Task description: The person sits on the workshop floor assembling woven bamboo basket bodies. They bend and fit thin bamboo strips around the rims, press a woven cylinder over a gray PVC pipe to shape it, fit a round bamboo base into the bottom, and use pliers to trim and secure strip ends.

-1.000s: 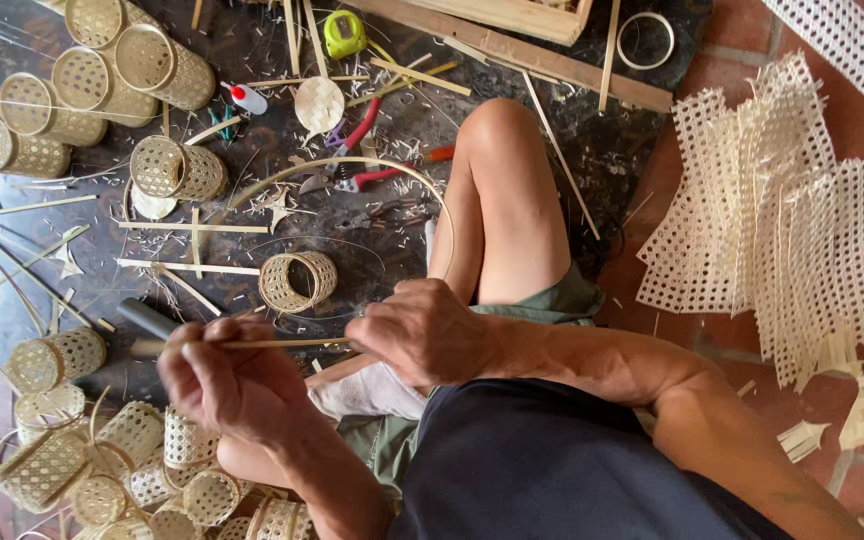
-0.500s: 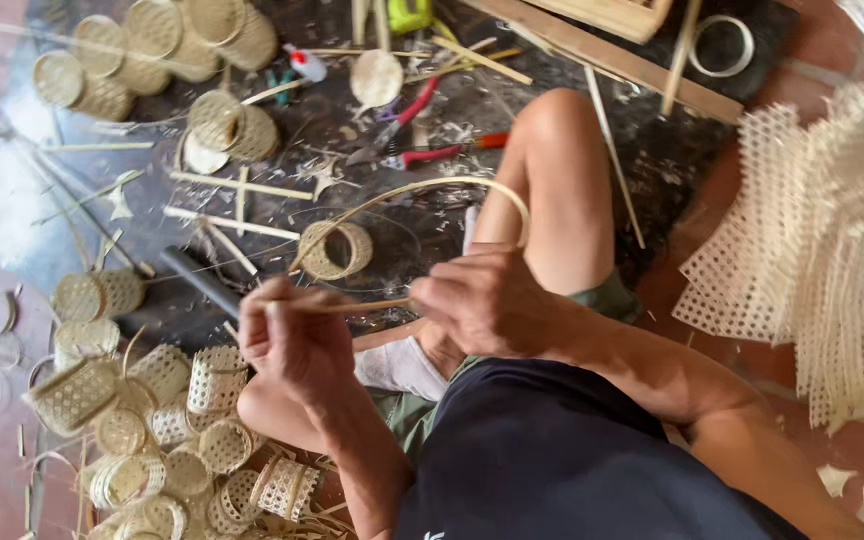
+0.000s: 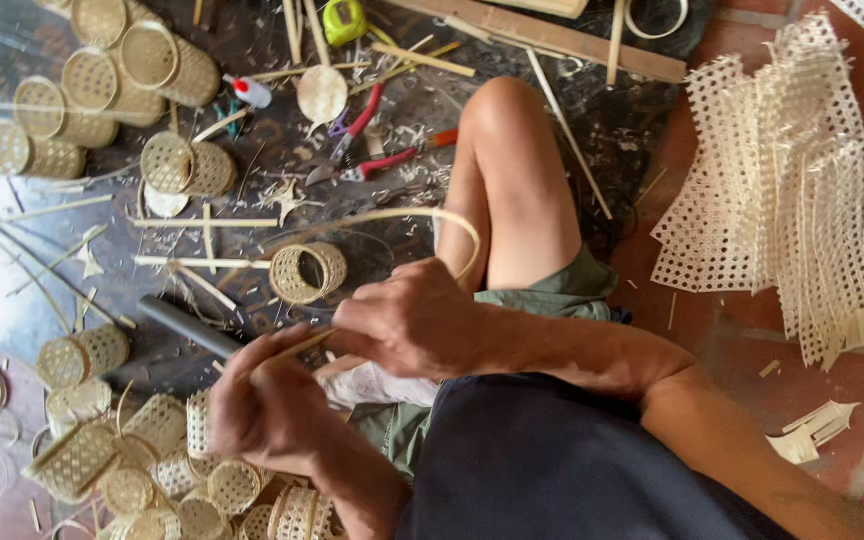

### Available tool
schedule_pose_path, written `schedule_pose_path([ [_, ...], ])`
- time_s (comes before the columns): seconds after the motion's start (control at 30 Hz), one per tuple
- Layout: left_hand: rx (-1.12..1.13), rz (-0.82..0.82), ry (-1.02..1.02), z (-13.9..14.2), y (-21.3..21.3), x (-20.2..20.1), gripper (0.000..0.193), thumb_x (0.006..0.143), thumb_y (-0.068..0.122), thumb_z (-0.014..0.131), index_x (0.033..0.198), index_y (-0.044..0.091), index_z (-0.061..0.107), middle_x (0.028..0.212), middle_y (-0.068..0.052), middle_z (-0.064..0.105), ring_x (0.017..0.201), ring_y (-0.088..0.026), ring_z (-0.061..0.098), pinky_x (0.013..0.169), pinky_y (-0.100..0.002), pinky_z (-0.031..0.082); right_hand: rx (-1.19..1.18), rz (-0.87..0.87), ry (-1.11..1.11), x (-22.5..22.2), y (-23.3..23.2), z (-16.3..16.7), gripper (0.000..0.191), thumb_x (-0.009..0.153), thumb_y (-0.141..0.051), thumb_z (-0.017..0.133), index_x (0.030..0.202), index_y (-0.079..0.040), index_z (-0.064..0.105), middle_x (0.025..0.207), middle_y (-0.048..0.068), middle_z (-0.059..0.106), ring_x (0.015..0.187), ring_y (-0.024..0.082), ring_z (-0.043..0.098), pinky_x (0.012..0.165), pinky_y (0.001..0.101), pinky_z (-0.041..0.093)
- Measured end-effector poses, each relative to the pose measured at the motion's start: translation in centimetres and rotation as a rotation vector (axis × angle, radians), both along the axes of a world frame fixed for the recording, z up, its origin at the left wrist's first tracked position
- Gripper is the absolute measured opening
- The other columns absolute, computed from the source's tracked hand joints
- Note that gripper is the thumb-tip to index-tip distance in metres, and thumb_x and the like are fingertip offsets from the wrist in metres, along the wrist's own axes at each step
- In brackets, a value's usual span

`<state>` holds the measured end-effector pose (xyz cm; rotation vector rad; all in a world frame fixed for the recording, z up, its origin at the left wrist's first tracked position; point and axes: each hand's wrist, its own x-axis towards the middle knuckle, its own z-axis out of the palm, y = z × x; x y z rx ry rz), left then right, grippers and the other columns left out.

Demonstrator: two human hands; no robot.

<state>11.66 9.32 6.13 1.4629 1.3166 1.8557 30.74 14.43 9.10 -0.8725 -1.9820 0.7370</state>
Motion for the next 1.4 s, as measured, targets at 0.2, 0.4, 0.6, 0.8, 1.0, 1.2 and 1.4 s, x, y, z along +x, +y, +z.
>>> schedule_pose_path([
  [0.2,0.242,-0.122,-0.478,4.2,1.6,-10.9,0.035,0.105,0.03,0.052,0.111,-0.001,0.067,0.093,-0.019,0.071,0.076,-0.027,0.075,0.065,-0.04,0.065,0.096,0.059,-0.097,5.1,-0.6,-2.6,0.025,0.087,-0.023,0.075,0.076,-0.01,0.056,0.068,0.004,0.057,0.062,0.025,0.063,0.057,0.0413,0.049],
  [0.4,0.157,-0.018,-0.574,0.4,2.0,-21.6,0.03,0.107,0.022,0.056,0.115,-0.004,0.069,0.095,-0.019,0.072,0.079,-0.027,0.074,0.071,-0.038,0.063,-0.236,-0.061,-0.422,18.1,-2.0,-5.2,0.017,0.095,-0.022,0.073,0.08,-0.015,0.075,0.052,-0.002,0.06,0.041,0.011,0.055,0.04,0.0306,0.042],
  [0.6,-0.174,0.066,-0.62,-7.3,2.2,-24.4,0.025,0.109,0.014,0.06,0.12,-0.006,0.07,0.096,-0.019,0.072,0.082,-0.026,0.072,0.077,-0.037,0.06,-1.601,0.13,-0.239,26.2,-7.4,-14.2,0.024,0.09,-0.023,0.07,0.093,-0.004,0.085,0.059,0.007,0.072,0.045,0.013,0.059,0.043,0.0274,0.049],
  [0.8,-0.371,0.028,-0.641,-13.7,0.1,-22.0,0.014,0.11,0.004,0.063,0.111,-0.008,0.071,0.092,-0.017,0.073,0.08,-0.024,0.072,0.074,-0.034,0.06,-1.212,-0.373,-0.081,27.4,-6.6,-23.6,0.023,0.097,-0.023,0.063,0.107,-0.006,0.075,0.086,0.01,0.077,0.074,0.02,0.076,0.064,0.0369,0.064],
  [1.0,-0.456,0.058,-0.744,-14.7,-1.7,-19.7,0.019,0.112,0.01,0.059,0.117,-0.006,0.068,0.088,-0.015,0.072,0.077,-0.022,0.073,0.07,-0.033,0.062,-0.82,-0.54,-0.835,26.0,0.7,-29.0,0.03,0.091,-0.028,0.078,0.1,0.001,0.076,0.09,0.021,0.074,0.08,0.033,0.073,0.074,0.0457,0.059],
  [1.2,-0.519,0.113,-0.828,-16.9,-3.6,-19.9,0.018,0.114,0.012,0.062,0.119,-0.004,0.068,0.091,-0.012,0.071,0.081,-0.02,0.071,0.071,-0.03,0.06,-0.714,-0.557,-0.657,26.3,0.4,-28.5,0.038,0.09,-0.026,0.077,0.115,0.002,0.07,0.086,0.024,0.074,0.076,0.039,0.073,0.069,0.0502,0.058],
  [1.4,-0.583,0.073,-0.852,-18.4,-3.1,-20.1,0.02,0.112,0.015,0.061,0.12,-0.002,0.069,0.088,-0.012,0.072,0.076,-0.017,0.069,0.067,-0.028,0.058,-0.59,-0.508,-0.878,25.0,-0.5,-28.6,0.018,0.093,-0.016,0.07,0.093,0.002,0.069,0.077,0.019,0.071,0.062,0.029,0.068,0.055,0.0435,0.055],
])
